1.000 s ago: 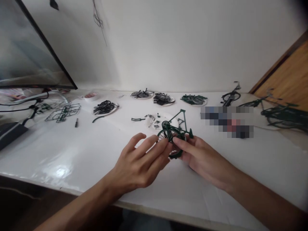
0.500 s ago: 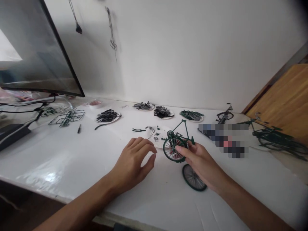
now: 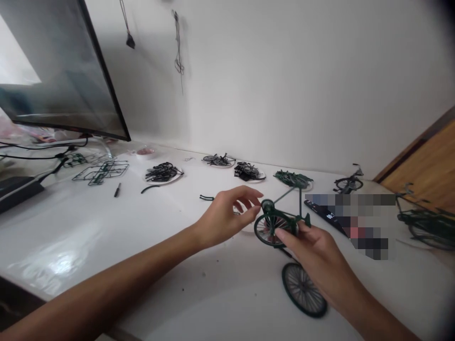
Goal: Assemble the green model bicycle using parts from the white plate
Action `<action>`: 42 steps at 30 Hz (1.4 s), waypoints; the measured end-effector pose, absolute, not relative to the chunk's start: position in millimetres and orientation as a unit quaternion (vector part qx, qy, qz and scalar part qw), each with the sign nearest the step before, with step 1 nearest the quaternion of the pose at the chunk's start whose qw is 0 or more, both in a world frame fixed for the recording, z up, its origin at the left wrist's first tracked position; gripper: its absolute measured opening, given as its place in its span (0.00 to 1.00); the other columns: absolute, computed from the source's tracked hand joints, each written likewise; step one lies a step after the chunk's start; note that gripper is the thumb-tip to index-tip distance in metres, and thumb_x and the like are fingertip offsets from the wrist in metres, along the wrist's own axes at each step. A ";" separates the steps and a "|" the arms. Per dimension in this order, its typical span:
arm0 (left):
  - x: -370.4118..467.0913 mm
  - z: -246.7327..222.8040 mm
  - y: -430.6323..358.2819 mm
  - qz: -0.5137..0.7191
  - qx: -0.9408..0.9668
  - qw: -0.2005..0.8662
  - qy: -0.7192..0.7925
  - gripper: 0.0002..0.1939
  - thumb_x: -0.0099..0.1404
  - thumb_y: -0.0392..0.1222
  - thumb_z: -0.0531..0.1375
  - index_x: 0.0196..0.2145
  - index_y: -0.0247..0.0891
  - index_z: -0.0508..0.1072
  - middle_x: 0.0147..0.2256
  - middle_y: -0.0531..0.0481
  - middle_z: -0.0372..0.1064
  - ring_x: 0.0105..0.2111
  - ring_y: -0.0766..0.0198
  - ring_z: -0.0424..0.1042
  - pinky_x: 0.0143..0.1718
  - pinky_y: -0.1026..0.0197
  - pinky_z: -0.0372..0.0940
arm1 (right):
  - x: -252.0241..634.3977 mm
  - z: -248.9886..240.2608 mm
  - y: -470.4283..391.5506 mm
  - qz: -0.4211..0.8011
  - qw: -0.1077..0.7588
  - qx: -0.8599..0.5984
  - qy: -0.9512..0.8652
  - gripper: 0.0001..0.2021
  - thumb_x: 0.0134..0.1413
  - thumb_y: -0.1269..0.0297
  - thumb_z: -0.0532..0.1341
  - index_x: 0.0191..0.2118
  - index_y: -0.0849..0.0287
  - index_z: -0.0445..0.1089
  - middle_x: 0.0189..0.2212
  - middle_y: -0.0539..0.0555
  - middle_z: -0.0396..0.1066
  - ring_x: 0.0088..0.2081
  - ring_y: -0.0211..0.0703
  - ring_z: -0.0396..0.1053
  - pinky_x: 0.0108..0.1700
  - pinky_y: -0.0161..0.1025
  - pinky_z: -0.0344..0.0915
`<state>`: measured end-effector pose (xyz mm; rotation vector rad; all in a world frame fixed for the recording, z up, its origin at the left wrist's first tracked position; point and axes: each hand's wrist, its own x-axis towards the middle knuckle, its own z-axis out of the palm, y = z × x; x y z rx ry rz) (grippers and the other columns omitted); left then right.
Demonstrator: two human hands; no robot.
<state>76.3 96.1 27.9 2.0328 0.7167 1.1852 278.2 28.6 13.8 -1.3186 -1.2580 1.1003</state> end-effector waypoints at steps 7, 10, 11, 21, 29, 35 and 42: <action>65.9 24.8 80.7 0.436 0.773 0.359 0.287 0.20 0.67 0.39 0.61 0.56 0.35 0.72 0.43 0.45 0.78 0.43 0.61 0.76 0.48 0.56 0.71 | 269.6 12.8 24.7 0.431 0.472 -0.555 -0.533 0.18 0.49 0.51 0.70 0.41 0.57 0.79 0.40 0.58 0.80 0.47 0.55 0.76 0.53 0.48 0.68; 68.3 21.5 81.9 0.434 0.780 0.348 0.287 0.20 0.67 0.36 0.59 0.55 0.34 0.73 0.43 0.44 0.78 0.42 0.61 0.76 0.49 0.56 0.71 | 263.7 16.3 22.0 0.415 0.461 -0.557 -0.553 0.17 0.50 0.51 0.69 0.42 0.57 0.79 0.40 0.57 0.80 0.46 0.55 0.75 0.51 0.47 0.69; 69.3 20.0 82.0 0.435 0.782 0.341 0.287 0.19 0.66 0.35 0.59 0.55 0.34 0.74 0.43 0.44 0.78 0.42 0.60 0.76 0.49 0.56 0.71 | 262.3 17.6 21.0 0.409 0.455 -0.557 -0.561 0.17 0.50 0.51 0.69 0.42 0.57 0.78 0.40 0.57 0.80 0.46 0.55 0.75 0.51 0.48 0.69; 66.1 14.4 82.8 0.417 0.812 0.274 0.303 0.17 0.64 0.30 0.57 0.48 0.35 0.79 0.41 0.47 0.80 0.40 0.60 0.78 0.42 0.59 0.73 | 263.4 18.7 17.6 0.398 0.415 -0.558 -0.598 0.12 0.50 0.53 0.67 0.34 0.56 0.75 0.33 0.53 0.78 0.38 0.51 0.74 0.41 0.44 0.69; 60.9 23.2 82.3 0.396 0.783 0.406 0.257 0.17 0.69 0.36 0.58 0.53 0.31 0.75 0.48 0.41 0.77 0.45 0.59 0.77 0.48 0.56 0.73 | 268.9 18.4 18.3 0.461 0.415 -0.553 -0.557 0.16 0.50 0.49 0.69 0.38 0.57 0.78 0.38 0.57 0.79 0.44 0.52 0.74 0.49 0.46 0.68; 64.3 19.5 81.2 0.386 0.749 0.482 0.242 0.19 0.68 0.33 0.57 0.55 0.29 0.73 0.49 0.39 0.76 0.48 0.55 0.76 0.51 0.53 0.73 | 268.3 20.2 16.2 0.466 0.413 -0.551 -0.555 0.18 0.51 0.48 0.68 0.42 0.56 0.79 0.37 0.56 0.79 0.42 0.52 0.74 0.48 0.47 0.69; 60.8 25.4 76.2 0.357 0.839 0.322 0.256 0.17 0.67 0.32 0.56 0.51 0.34 0.77 0.35 0.50 0.77 0.37 0.62 0.75 0.41 0.61 0.72 | 271.1 16.1 17.7 0.456 0.401 -0.554 -0.570 0.15 0.50 0.49 0.68 0.35 0.56 0.78 0.35 0.55 0.78 0.40 0.52 0.74 0.46 0.47 0.69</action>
